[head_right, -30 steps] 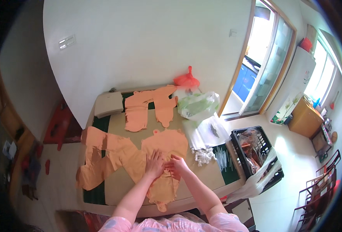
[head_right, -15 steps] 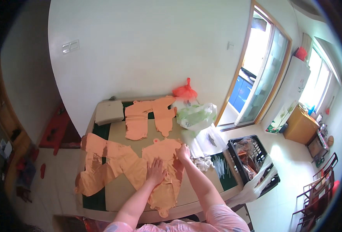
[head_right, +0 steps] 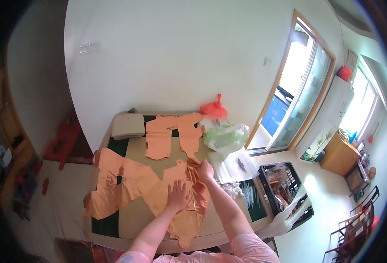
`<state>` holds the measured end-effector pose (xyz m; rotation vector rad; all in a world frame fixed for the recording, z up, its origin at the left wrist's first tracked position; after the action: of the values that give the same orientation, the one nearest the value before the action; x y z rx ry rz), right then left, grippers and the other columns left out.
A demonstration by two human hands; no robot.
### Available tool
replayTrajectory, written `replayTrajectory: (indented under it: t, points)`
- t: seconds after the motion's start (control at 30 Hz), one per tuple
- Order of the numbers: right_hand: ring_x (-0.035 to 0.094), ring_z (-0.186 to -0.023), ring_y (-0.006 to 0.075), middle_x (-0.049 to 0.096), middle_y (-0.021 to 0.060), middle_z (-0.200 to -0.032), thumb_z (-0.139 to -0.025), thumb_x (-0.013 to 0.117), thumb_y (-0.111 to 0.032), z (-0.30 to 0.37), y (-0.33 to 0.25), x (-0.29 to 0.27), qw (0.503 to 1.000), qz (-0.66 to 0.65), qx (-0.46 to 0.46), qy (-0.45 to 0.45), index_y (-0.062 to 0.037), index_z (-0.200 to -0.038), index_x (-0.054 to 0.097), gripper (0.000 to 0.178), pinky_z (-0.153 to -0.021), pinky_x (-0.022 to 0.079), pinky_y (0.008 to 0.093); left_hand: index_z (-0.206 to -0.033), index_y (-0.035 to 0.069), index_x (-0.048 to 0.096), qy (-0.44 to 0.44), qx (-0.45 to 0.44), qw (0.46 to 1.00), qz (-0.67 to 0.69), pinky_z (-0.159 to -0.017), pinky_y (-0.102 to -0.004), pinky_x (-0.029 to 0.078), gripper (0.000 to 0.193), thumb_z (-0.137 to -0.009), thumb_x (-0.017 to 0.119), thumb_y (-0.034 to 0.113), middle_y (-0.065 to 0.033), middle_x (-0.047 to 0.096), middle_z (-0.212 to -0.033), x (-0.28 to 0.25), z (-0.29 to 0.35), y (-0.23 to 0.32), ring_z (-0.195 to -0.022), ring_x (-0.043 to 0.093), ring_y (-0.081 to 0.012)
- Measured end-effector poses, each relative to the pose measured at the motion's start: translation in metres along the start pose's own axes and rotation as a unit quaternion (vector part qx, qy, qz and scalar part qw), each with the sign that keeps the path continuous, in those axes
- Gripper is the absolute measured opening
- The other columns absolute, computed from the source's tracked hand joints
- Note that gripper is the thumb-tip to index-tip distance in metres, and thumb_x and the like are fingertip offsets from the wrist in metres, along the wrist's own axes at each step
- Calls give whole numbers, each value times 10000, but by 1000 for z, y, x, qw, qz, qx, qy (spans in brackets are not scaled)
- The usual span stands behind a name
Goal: Folding a flat metallic balloon and placing it into a plastic packaging sleeve with a cardboard backing.
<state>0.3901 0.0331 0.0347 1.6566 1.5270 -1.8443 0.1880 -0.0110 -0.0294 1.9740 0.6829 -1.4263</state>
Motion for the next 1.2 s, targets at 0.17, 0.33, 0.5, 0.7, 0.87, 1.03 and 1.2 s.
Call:
replayTrajectory:
  t: [0.17, 0.33, 0.5, 0.7, 0.87, 1.03, 1.2]
  points:
    - [627, -841, 448, 668, 221, -915, -846, 579, -202, 27, -87, 22, 984, -111, -134, -29, -81, -1082, 507, 275, -725, 497, 528, -1449, 80, 349, 1, -28, 999, 43, -1143, -585, 122, 697, -892, 504, 469, -187, 286, -1513, 7, 4, -17, -1422, 214, -355]
    - [651, -866, 386, 675, 199, -933, -846, 605, -228, 54, -89, 63, 960, -15, -244, -134, -99, -1246, 509, 431, -758, 517, 484, -1438, 59, 350, -17, -2, 999, 37, -1156, -556, 109, 685, -912, 462, 483, -175, 330, -1486, -10, -3, 2, -1409, 230, -345]
    - [653, -962, 286, 644, 180, -1070, -890, 594, -267, 28, -70, 39, 963, -207, -3, -174, -74, -1216, 528, 384, -808, 524, 427, -1458, 76, 329, -47, -41, 998, 34, -1150, -562, 123, 680, -926, 435, 487, -166, 312, -1507, -5, 5, -10, -1418, 234, -324]
    - [510, -1183, 385, 520, 216, -1270, -816, 660, -337, -3, 30, 32, 993, 80, 76, -49, -63, -1226, 540, 508, -934, 457, 501, -1461, 60, 318, -34, -16, 999, 25, -1153, -554, 115, 685, -940, 401, 498, -176, 260, -1536, -13, 1, -1, -1436, 209, -317]
    - [645, -925, 386, 677, 203, -952, -843, 634, -305, 1, 14, 30, 995, -83, -31, -47, -5, -1068, 612, 376, -829, 516, 467, -1480, 72, 284, -51, -19, 999, 2, -1144, -575, 111, 685, -952, 392, 494, -146, 253, -1545, -10, 2, 1, -1443, 179, -325]
    - [641, -869, 409, 663, 192, -957, -898, 536, -135, 27, 12, 22, 985, -93, -145, 26, -60, -1137, 607, 260, -773, 516, 473, -1465, 73, 320, -44, -25, 998, 22, -1150, -564, 103, 677, -942, 406, 495, -164, 280, -1528, -4, 2, -2, -1438, 197, -324]
    - [433, -1293, 314, 510, 129, -1336, -864, 513, -74, 77, 27, 33, 975, 34, -221, -22, -104, -1269, 565, 410, -1088, 294, 522, -1458, 80, 337, -29, -25, 998, 48, -1155, -555, 101, 668, -941, 408, 498, -174, 279, -1527, -4, 2, -2, -1437, 201, -319]
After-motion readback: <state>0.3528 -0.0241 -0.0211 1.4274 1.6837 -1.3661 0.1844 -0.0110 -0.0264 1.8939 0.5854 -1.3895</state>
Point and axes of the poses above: each hand's wrist, its own z-axis away from the middle knuckle, its own x-axis out of the palm, y = z × x, the point moved 1 cm from there along -z, towards the middle knuckle
